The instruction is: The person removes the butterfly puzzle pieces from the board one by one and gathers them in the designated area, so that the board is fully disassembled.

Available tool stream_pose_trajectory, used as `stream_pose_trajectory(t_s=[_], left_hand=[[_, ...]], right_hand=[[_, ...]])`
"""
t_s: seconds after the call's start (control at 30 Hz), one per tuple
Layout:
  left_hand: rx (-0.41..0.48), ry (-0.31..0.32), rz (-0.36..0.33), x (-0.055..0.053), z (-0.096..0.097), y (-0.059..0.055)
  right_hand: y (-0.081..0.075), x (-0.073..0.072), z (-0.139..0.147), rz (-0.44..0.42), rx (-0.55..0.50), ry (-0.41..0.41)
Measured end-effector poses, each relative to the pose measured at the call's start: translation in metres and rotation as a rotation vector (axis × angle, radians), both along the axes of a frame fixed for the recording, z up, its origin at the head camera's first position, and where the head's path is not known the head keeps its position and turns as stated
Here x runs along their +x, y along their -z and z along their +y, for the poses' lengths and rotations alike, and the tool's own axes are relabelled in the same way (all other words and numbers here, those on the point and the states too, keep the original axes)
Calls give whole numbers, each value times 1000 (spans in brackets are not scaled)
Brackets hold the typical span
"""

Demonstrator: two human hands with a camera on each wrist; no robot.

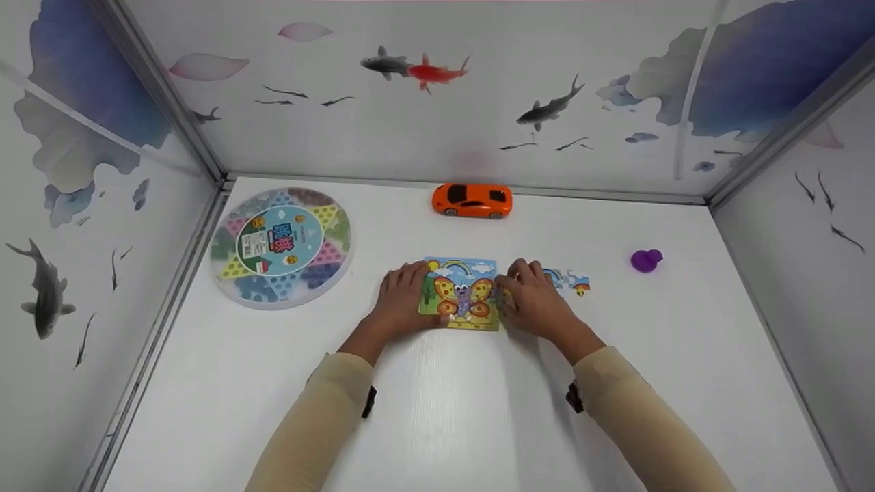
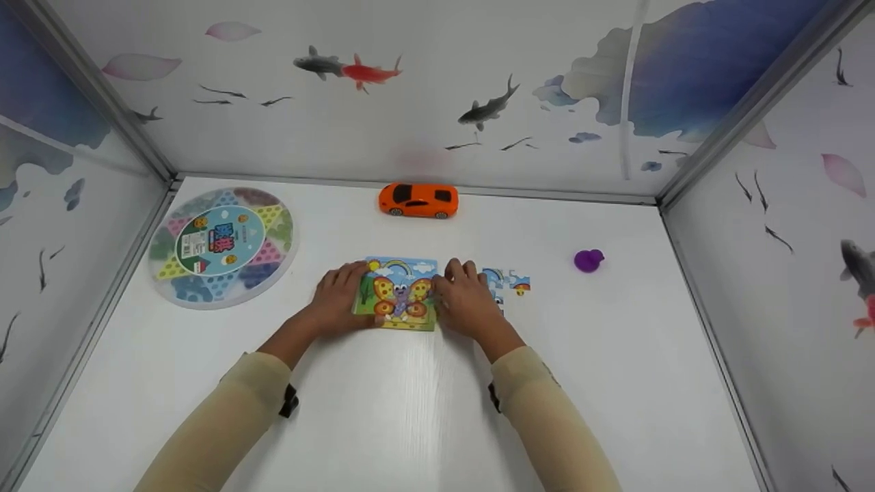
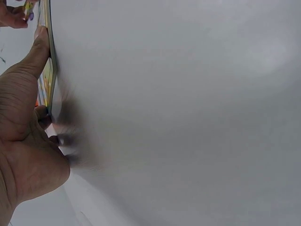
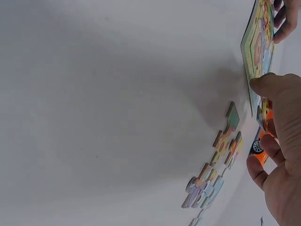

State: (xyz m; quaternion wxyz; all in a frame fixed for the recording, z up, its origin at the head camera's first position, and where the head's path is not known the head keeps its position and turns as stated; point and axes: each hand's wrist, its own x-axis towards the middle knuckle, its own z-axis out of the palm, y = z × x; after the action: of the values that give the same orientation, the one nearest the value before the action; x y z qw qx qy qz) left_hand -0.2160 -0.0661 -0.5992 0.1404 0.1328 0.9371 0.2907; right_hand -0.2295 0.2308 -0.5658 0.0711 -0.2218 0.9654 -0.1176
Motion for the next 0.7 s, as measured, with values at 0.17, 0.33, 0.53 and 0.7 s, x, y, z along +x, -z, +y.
stream_pose_trajectory(t_s=[0.17,0.33,0.53,0.7], left_hand=[[6,-1,-9,0,-1,0],[11,3,-5,1,-2,-2],[9,9,14,1,-1,-1],[7,12,14,0,-1,0]], right_hand=[[0,1,11,12,-22,5],[-1,1,21,28,-35,15],[-3,4,38,16,-32,49],[-2,7,55,35,-25,66]])
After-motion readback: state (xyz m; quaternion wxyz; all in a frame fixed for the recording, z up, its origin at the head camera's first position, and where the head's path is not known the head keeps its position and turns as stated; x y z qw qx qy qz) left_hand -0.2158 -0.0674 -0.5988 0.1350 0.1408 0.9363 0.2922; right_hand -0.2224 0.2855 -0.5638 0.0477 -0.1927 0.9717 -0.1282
